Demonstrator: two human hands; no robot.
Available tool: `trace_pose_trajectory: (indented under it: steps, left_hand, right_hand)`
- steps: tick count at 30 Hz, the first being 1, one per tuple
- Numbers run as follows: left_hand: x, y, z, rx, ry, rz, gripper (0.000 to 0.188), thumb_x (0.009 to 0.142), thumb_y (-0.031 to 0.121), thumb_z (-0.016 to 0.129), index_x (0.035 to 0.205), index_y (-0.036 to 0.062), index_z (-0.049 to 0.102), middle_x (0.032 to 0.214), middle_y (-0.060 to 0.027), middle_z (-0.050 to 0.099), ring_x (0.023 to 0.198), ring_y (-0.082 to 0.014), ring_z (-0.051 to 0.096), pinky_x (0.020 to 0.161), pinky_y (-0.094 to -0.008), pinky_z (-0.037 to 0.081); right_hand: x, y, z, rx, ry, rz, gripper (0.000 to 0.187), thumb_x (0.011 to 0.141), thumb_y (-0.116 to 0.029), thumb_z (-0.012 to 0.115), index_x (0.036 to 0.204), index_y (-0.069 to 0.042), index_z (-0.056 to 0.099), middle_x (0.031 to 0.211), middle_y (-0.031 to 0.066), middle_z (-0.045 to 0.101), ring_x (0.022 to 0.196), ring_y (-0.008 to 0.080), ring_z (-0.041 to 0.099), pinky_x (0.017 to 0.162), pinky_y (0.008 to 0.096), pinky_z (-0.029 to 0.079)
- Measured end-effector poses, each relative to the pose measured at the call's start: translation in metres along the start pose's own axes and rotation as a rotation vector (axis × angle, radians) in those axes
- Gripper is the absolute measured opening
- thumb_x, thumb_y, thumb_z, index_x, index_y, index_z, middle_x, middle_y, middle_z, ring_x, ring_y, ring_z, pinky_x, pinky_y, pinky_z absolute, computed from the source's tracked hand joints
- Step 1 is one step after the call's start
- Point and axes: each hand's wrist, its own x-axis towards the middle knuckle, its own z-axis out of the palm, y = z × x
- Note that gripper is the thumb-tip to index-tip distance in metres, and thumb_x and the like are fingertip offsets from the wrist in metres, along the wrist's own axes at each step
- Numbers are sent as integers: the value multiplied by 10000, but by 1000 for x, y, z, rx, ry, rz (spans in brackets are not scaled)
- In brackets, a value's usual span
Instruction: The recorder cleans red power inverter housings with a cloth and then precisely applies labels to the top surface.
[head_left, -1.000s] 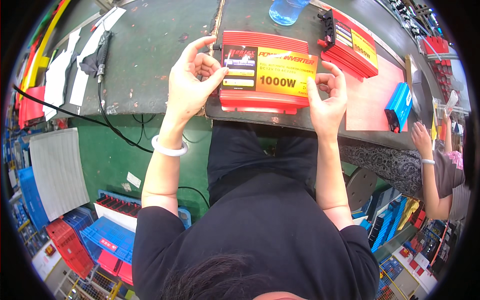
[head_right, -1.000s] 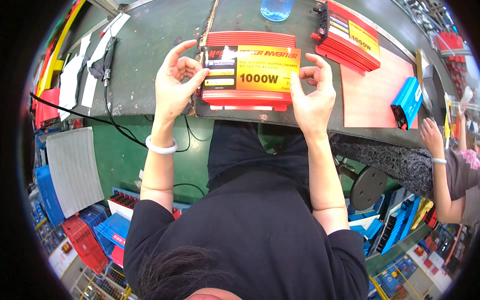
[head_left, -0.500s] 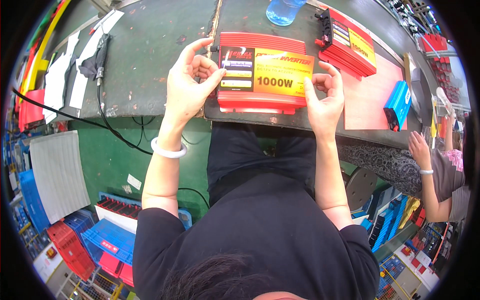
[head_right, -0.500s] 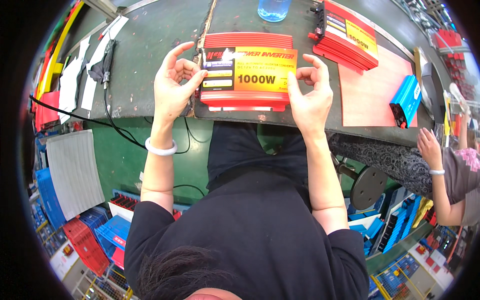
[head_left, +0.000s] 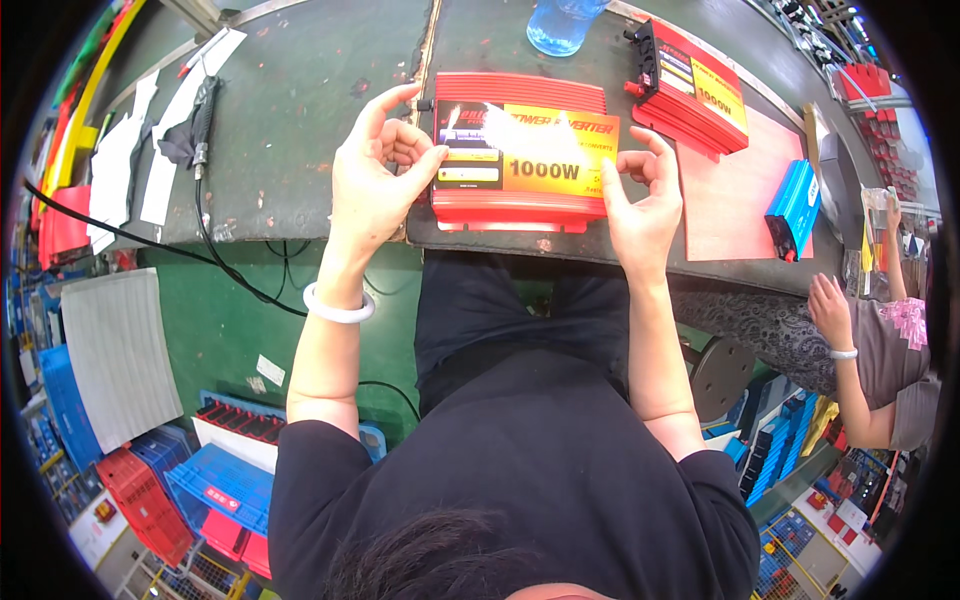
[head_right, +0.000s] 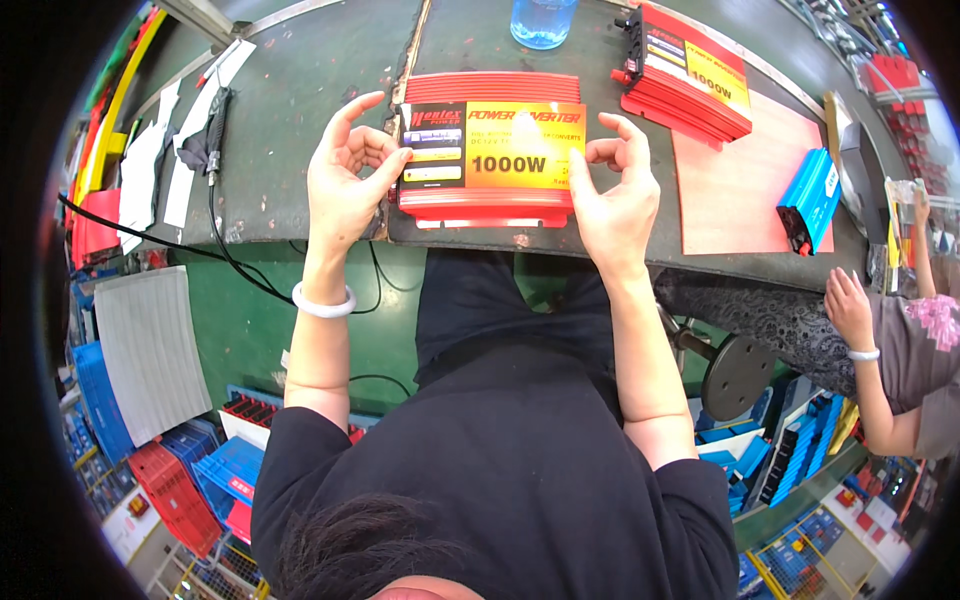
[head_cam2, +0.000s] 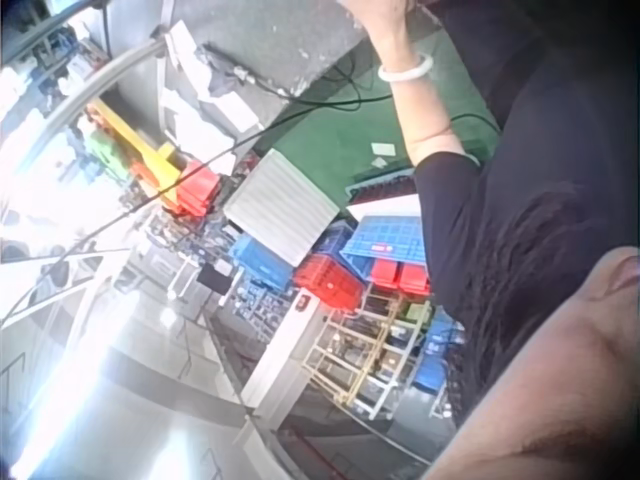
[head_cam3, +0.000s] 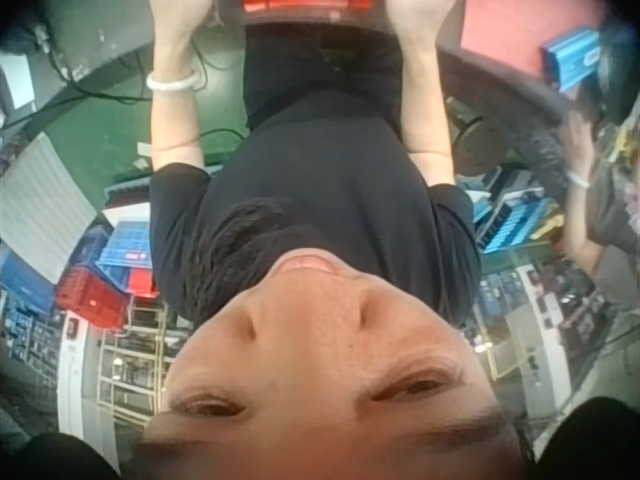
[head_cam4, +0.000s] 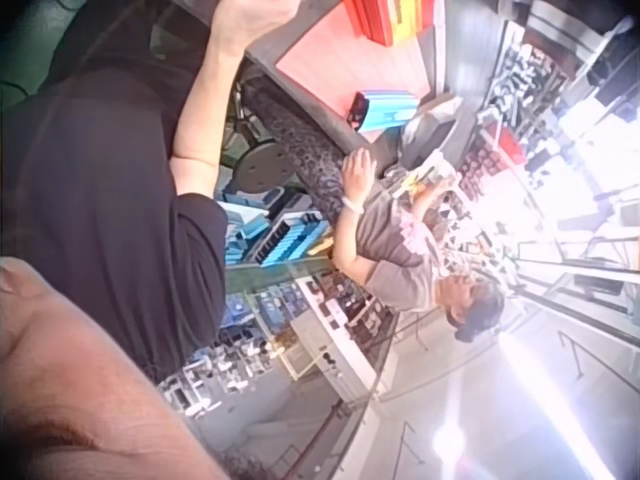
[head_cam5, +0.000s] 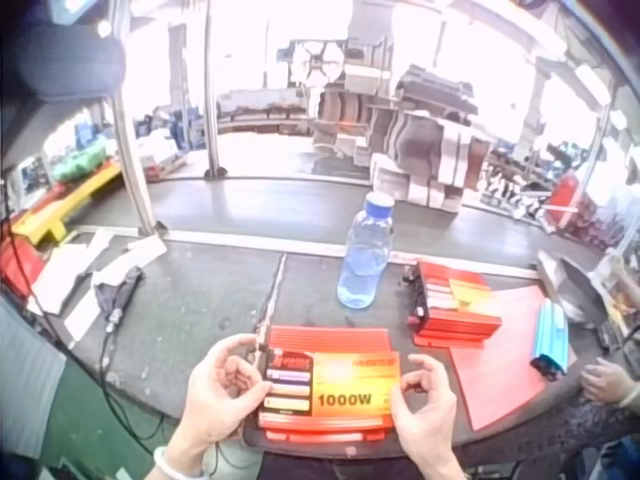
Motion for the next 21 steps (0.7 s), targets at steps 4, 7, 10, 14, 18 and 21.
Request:
trace_pose_trajectory:
  steps: [4,7,10,14,18,21]
  left_hand:
    - [-1,4,3,91,17,11,591,758,-36,684,1298,21,450,753,1,605,694,-51,543,684,-184,443]
    - [-3,7,5,181,57,65,585,752,17,687,1294,53,470,704,-4,611,643,-58,529,653,-201,457]
    - [-3,11,7,224,67,91,616,751,12,681,1319,63,447,691,-6,609,629,-65,526,644,-209,460]
    - [-2,13,7,238,61,59,661,749,11,681,1350,68,413,686,-3,607,614,-61,517,631,-206,458]
    - [-2,15,6,237,54,28,680,748,10,681,1364,68,399,685,2,605,612,-56,512,625,-201,454]
    - [-1,14,5,228,42,33,702,749,11,681,1380,65,380,684,6,602,613,-53,509,623,-196,451]
  right_hand:
    - [-1,-4,0,-103,24,-60,431,745,-10,677,1150,-15,528,745,40,608,713,129,588,763,283,470]
    - [-2,-3,1,-182,37,-121,430,726,-9,686,1132,-21,544,742,47,609,706,164,601,729,295,477]
    - [-2,-2,1,-218,45,-151,436,708,-17,696,1120,-31,555,745,50,613,707,198,611,699,310,479]
    - [-2,-3,0,-217,47,-139,443,703,-27,697,1123,-44,556,747,49,616,711,214,615,681,322,477]
    - [-2,-3,0,-215,49,-144,447,705,-29,693,1129,-49,553,745,48,616,704,212,613,666,324,473]
    - [-2,-3,0,-216,51,-150,452,704,-29,693,1133,-49,550,744,46,616,700,212,612,657,325,470]
